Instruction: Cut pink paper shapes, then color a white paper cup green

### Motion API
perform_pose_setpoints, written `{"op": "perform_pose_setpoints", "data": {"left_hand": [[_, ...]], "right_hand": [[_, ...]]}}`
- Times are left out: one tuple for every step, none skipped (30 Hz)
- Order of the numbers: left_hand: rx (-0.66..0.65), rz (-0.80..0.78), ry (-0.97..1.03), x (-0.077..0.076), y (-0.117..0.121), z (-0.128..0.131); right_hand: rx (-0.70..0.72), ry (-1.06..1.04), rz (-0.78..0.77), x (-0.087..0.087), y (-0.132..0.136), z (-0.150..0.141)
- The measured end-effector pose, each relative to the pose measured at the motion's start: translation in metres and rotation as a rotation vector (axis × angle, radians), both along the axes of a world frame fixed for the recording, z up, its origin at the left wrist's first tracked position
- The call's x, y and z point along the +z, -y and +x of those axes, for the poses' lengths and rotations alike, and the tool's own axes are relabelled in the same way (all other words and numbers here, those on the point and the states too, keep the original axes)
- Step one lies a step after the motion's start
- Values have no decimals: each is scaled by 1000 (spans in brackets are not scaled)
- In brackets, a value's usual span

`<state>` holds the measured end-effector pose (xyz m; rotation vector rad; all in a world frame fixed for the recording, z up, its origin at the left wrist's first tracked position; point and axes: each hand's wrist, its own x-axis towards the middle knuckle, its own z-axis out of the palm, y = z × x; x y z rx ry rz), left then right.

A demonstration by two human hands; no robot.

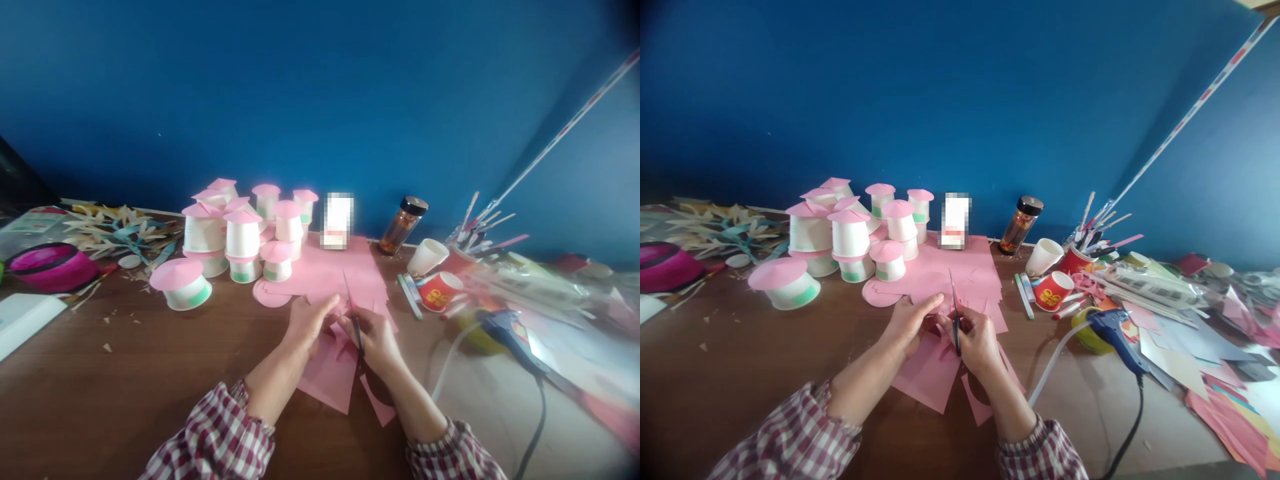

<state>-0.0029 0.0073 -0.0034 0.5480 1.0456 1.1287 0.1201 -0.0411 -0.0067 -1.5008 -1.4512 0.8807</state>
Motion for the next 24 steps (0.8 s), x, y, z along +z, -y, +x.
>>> {"op": "perform_pose_setpoints", "data": {"left_hand": [[-12,14,-5,2,1,0],[-30,31,-9,3,1,0],[-49,48,-9,4,1,-1],[-65,59,-8,5,2,-1],[-74,66,-4,5,2,-2],[-78,71,2,4,2,-2],[-78,73,9,4,2,-2],[-75,73,14,4,2,-2],[-70,73,19,3,2,-2],[-65,71,22,3,2,-1],[-57,66,24,3,2,-1],[-46,60,27,4,2,0],[-33,47,29,4,2,1],[-20,29,29,4,2,2],[-10,8,25,5,2,2],[-2,-14,17,5,2,3],[4,-27,8,5,2,3],[4,-27,3,5,3,4],[-2,-16,0,6,3,4],[-18,3,3,6,4,3],[-39,19,6,6,5,3],[-63,31,8,6,5,2],[-84,38,7,7,6,2],[-99,39,6,7,7,1]], "right_hand": [[0,1,-4,0,0,0],[-1,2,-4,1,0,0],[-1,2,-3,1,0,0],[-2,0,-2,1,0,0],[-1,-3,-3,2,0,0],[-1,-7,-4,2,1,0],[0,-11,-8,1,1,0],[1,-17,-15,1,1,0],[3,-22,-21,1,1,0],[7,-28,-26,1,1,0],[11,-33,-28,1,1,0],[14,-35,-26,1,1,1],[13,-35,-21,1,1,1],[12,-33,-13,1,0,1],[10,-32,-4,1,0,1],[8,-32,4,0,0,1],[8,-35,9,0,0,1],[9,-42,10,0,0,1],[12,-54,5,-1,0,0],[16,-68,-4,-2,0,0],[21,-80,-15,-2,-1,0],[25,-90,-25,-3,-1,0],[27,-96,-30,-3,0,0],[26,-96,-28,-3,0,0]]}}
